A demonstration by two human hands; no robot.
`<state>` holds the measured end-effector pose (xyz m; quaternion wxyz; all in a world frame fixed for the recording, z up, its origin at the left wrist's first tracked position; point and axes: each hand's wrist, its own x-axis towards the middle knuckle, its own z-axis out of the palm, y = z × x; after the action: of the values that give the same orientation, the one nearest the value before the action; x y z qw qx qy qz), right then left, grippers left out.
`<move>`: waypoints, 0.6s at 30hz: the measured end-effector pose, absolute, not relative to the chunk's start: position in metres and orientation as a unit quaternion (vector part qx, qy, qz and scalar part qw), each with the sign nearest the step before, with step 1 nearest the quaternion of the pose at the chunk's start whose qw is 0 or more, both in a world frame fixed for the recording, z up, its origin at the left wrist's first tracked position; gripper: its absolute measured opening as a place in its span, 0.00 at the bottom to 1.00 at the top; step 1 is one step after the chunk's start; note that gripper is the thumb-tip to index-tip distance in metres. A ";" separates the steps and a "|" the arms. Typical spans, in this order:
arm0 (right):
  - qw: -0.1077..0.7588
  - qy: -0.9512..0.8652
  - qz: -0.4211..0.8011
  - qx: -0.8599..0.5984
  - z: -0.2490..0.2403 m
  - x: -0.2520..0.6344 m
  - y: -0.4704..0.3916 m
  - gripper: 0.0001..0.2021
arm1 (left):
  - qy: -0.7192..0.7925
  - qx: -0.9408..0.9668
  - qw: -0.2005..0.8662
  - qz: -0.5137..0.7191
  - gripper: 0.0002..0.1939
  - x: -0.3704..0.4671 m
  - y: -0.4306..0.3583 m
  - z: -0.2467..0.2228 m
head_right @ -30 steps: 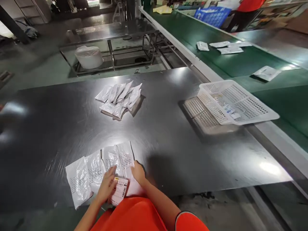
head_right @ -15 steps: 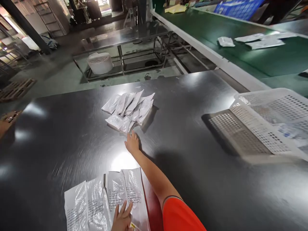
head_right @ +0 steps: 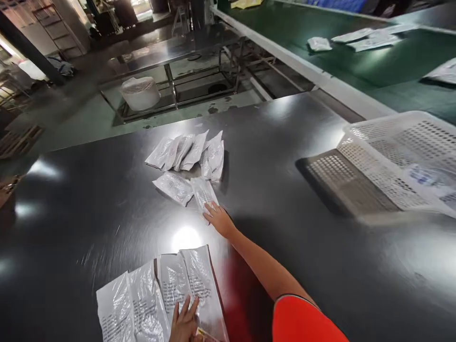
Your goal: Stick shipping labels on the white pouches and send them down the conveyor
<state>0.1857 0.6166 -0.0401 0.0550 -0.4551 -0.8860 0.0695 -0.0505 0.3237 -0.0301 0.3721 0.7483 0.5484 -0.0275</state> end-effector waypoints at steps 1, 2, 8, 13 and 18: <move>0.055 -0.884 0.076 -0.459 -0.040 0.203 0.586 0.23 | 0.543 0.751 0.373 -0.029 0.07 -0.051 0.325 -0.026; 0.051 -0.877 0.085 -0.470 -0.038 0.218 0.554 0.23 | 0.541 0.751 0.377 -0.036 0.07 -0.050 0.327 -0.021; 0.023 -0.826 0.189 -0.531 0.000 0.249 0.418 0.25 | 0.546 0.734 0.391 -0.099 0.10 -0.040 0.337 0.011; 0.060 -0.814 0.163 -0.554 0.017 0.200 0.496 0.22 | 0.544 0.735 0.394 -0.091 0.07 -0.045 0.335 -0.004; 0.031 -0.831 0.119 -0.543 0.013 0.116 0.639 0.33 | 0.563 0.704 0.425 -0.084 0.16 -0.045 0.340 -0.027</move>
<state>0.1157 0.6389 0.0126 0.0314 -0.5426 -0.8309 0.1194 -0.0452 0.3396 -0.0273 0.4246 0.7041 0.5629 -0.0841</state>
